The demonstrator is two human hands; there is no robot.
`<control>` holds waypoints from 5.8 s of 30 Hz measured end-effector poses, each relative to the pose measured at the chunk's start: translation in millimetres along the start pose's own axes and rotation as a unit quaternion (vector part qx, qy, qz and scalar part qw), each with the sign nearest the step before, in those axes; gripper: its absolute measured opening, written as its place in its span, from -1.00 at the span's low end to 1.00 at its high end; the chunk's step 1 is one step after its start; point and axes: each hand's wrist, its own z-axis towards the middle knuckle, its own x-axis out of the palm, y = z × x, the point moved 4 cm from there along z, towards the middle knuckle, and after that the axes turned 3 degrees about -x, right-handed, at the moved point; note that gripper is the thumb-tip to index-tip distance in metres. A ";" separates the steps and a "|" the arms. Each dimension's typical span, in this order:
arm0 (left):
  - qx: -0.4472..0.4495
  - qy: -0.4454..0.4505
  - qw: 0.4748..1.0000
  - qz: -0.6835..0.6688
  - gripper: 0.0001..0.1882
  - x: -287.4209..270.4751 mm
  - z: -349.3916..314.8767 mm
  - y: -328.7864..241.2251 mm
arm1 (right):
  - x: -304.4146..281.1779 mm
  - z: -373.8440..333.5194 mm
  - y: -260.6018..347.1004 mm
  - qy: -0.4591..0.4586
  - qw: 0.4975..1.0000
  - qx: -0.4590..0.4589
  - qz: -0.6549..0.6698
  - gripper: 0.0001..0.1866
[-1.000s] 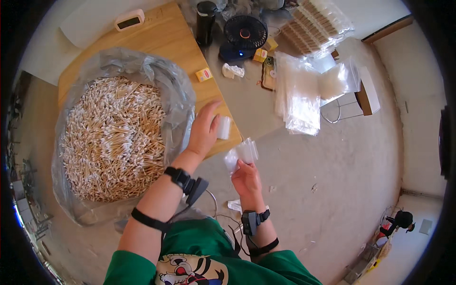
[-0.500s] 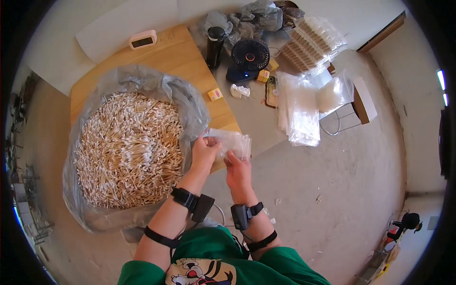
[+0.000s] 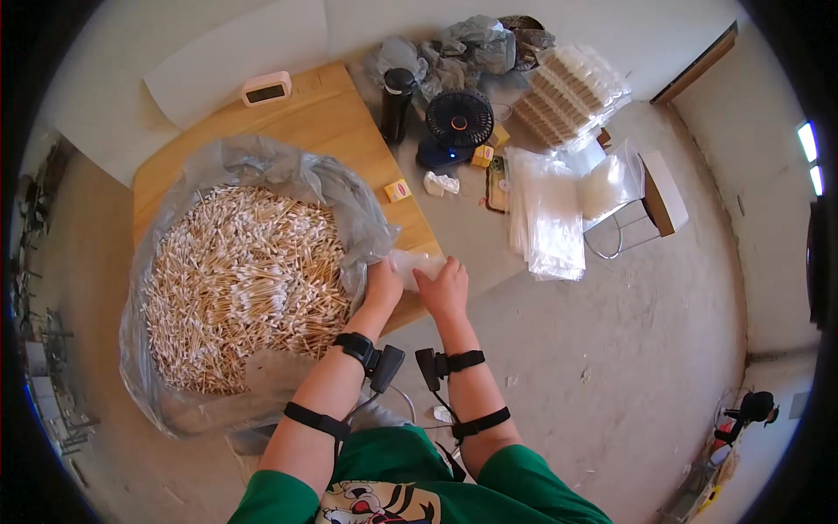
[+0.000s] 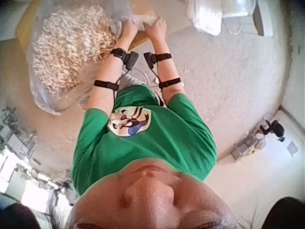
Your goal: The person packages cotton swabs by hand, placing them into small plastic bags along with a small yellow card. They then gather the filled small bags and place them into a larger plastic bag.
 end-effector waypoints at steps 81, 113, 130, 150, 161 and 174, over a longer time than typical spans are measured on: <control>-0.189 -0.161 0.915 0.319 -0.08 -332.4 -191.9 156.5 | 91.1 -32.9 130.7 0.204 0.708 0.089 0.670 -0.67; -0.243 -0.283 0.850 0.373 -0.21 -272.8 -149.5 226.2 | 59.8 85.8 -12.9 0.221 0.948 0.058 0.224 -0.51; -0.249 -0.297 0.831 0.398 -0.17 -281.9 -150.3 249.4 | 28.7 39.0 -10.0 -0.068 0.989 -0.115 -0.064 -0.46; -0.233 -0.300 0.807 0.452 -0.23 -280.8 -151.3 262.7 | 72.7 33.6 15.5 0.028 0.916 -0.340 -0.213 -0.46; -0.198 -0.293 0.837 0.417 -0.23 -288.2 -160.8 248.6 | 88.6 36.0 19.1 0.042 0.909 -0.344 -0.231 -0.46; -0.284 -0.245 0.887 0.267 -0.13 -295.7 -164.7 208.3 | 71.0 26.0 44.6 0.129 0.897 -0.301 -0.296 -0.40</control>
